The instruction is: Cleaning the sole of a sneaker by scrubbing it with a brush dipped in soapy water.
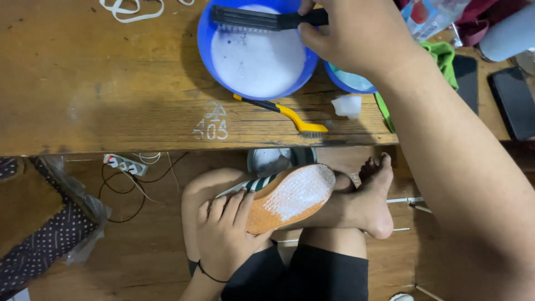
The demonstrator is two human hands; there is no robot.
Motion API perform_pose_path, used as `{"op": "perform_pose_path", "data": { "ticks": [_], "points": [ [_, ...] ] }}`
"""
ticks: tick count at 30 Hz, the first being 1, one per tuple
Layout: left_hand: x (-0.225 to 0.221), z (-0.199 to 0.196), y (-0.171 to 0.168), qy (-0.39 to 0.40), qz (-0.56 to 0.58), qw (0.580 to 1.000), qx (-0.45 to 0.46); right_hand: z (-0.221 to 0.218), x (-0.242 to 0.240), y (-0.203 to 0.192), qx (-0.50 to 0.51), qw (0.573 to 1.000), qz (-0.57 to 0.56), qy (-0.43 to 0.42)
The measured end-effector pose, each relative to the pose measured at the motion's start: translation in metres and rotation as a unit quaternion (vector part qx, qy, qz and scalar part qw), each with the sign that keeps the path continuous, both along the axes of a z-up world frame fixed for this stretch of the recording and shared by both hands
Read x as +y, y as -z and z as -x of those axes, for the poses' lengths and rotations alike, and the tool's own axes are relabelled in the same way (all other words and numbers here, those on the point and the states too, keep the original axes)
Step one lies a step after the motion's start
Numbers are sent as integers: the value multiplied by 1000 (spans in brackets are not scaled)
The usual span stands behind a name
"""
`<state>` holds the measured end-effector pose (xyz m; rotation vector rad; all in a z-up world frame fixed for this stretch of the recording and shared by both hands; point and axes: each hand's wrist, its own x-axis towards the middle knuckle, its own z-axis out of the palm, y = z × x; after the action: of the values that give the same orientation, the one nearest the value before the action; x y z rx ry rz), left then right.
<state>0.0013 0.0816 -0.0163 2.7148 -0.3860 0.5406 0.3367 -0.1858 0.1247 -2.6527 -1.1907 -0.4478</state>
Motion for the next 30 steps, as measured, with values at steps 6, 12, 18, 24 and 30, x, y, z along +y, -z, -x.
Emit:
{"op": "perform_pose_path", "data": {
  "ticks": [6, 12, 18, 24, 30],
  "points": [
    [1, -7, 8, -3, 7, 1000, 3, -15, 9, 12, -52, 998, 8, 20],
    [4, -6, 11, -3, -3, 1000, 6, -12, 10, 16, -25, 999, 22, 14],
    [7, -4, 12, -7, -13, 1000, -10, -8, 9, 24, -102, 993, 36, 54],
    [7, 1, 13, -19, -33, 999, 13, 15, -3, 3, -241, 968, 40, 60],
    [4, 8, 14, -17, -38, 999, 10, 41, -27, -19, -282, 957, 30, 60]
  ]
}}
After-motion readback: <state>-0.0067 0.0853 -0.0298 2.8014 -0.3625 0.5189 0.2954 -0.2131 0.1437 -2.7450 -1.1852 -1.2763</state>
